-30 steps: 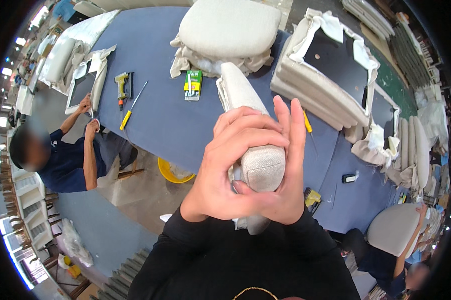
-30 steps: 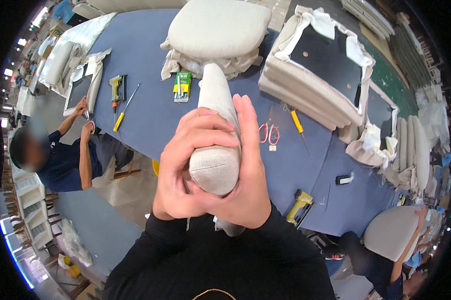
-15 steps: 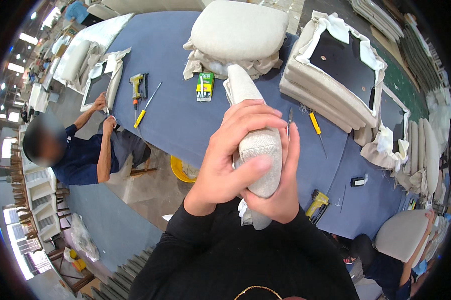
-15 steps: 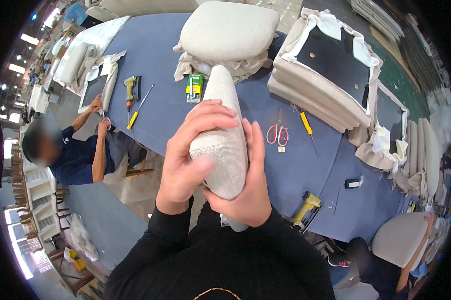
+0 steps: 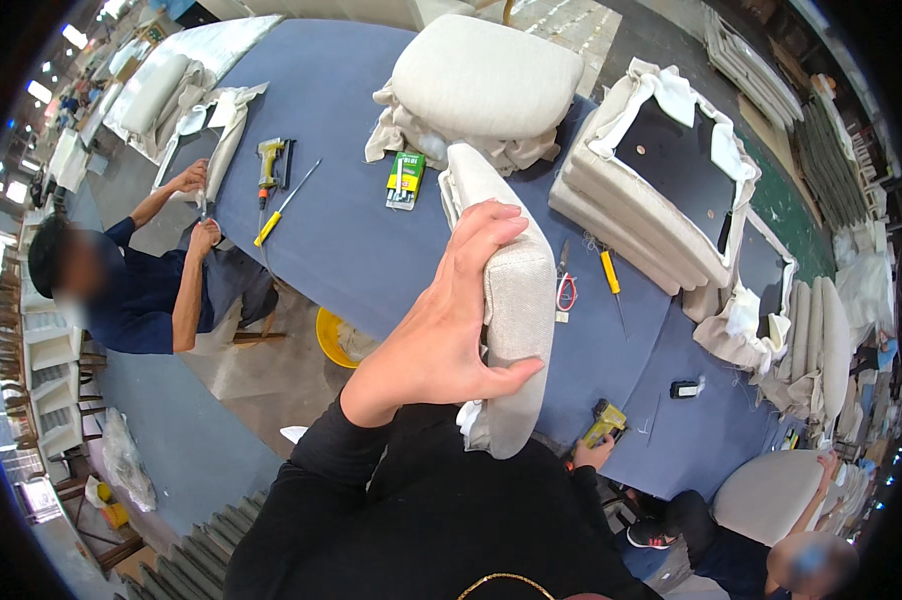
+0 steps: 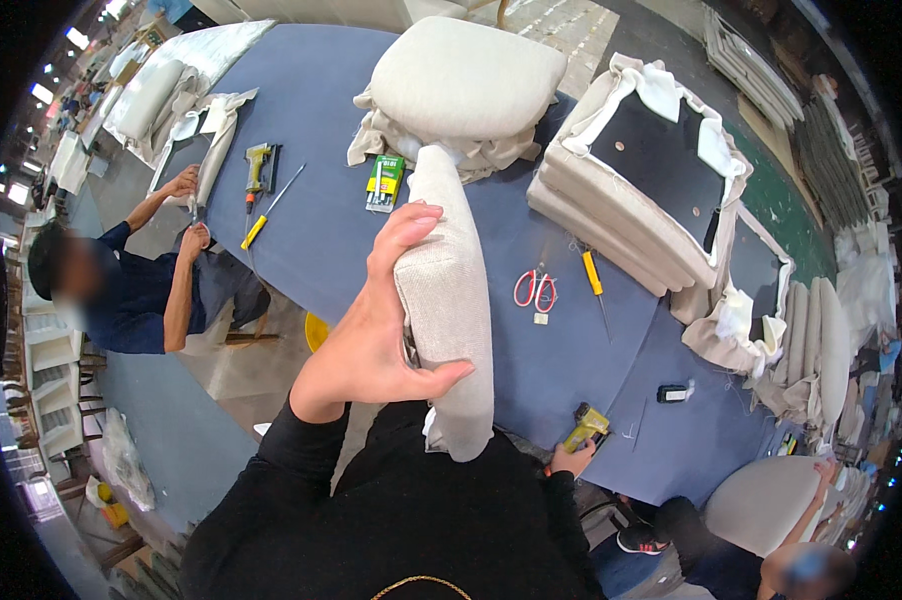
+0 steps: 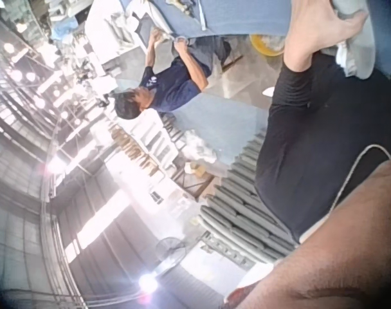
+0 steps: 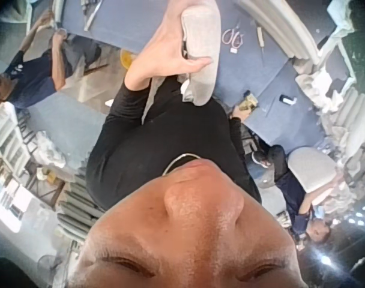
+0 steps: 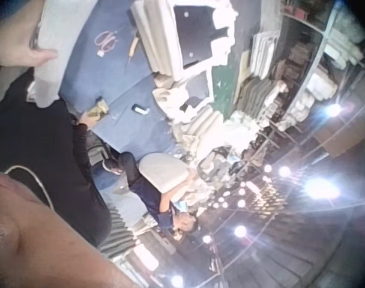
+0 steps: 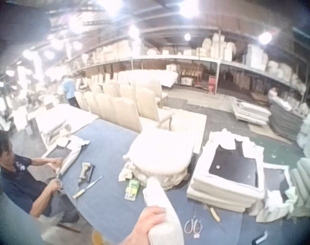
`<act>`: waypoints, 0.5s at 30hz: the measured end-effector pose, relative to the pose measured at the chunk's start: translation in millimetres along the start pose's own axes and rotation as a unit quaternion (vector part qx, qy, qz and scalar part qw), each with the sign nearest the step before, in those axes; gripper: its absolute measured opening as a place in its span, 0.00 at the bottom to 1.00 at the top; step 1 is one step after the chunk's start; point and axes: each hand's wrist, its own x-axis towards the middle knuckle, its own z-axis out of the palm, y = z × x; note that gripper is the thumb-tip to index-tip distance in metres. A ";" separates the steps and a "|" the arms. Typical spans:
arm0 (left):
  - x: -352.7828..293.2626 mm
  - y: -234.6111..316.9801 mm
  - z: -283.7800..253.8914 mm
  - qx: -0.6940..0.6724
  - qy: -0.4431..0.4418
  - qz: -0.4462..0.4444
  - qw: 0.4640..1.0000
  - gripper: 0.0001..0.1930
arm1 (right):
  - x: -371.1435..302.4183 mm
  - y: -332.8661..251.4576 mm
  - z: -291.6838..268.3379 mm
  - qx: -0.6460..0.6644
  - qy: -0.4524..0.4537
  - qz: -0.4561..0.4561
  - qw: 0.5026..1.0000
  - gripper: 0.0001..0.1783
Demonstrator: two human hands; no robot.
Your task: The person staples fabric onto foam cushions using a staple gun. They repeatedly pick up cushions, align the fabric, and secure it with staples. The person also uses a screwdriver to pry open seams and scissors to trim excess fabric from the cushions.
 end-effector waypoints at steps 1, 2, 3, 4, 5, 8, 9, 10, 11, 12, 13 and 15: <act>-0.3 1.4 0.2 0.004 -0.004 -0.003 1.000 0.66 | 0.4 -1.8 -1.2 0.023 -0.028 0.014 0.999 0.49; -0.1 3.0 0.6 0.007 -0.008 -0.006 1.000 0.67 | -0.3 -4.1 -0.4 0.046 -0.056 0.029 0.997 0.49; 0.3 3.5 2.1 0.009 -0.012 -0.009 1.000 0.68 | 3.0 -11.5 4.2 -0.007 -0.018 0.012 1.000 0.46; 0.1 2.1 3.7 0.003 -0.008 0.003 1.000 0.69 | 13.6 -2.3 5.1 0.021 -0.004 0.036 0.999 0.45; 0.1 0.0 5.8 -0.003 -0.005 0.015 1.000 0.70 | 28.7 3.3 8.7 0.050 0.011 0.060 0.997 0.44; -2.5 -1.8 10.0 -0.016 0.006 0.032 0.999 0.70 | 91.0 -7.3 -6.1 0.354 -0.171 0.205 0.896 0.27; -0.3 0.5 13.2 -0.019 0.002 0.032 0.999 0.70 | 100.1 -31.2 -30.0 0.309 -0.241 0.250 0.885 0.17; -1.3 2.2 16.6 0.000 0.001 0.028 1.000 0.70 | 84.7 -96.0 -59.3 0.392 -0.289 0.234 0.841 0.15; 0.0 3.7 19.6 0.005 0.000 0.028 1.000 0.70 | 64.6 -164.4 -104.6 0.469 -0.325 0.226 0.789 0.14; 1.7 4.5 23.1 0.005 -0.001 0.030 1.000 0.69 | 49.9 -209.2 -138.4 0.458 -0.314 0.138 0.820 0.14; 1.5 5.2 26.4 0.011 -0.001 0.031 0.999 0.69 | 37.0 -255.1 -166.4 0.445 -0.299 0.050 0.843 0.13; 3.1 6.7 29.1 0.027 0.002 0.034 0.999 0.69 | 14.9 -319.3 -228.0 0.306 -0.299 -0.149 0.891 0.15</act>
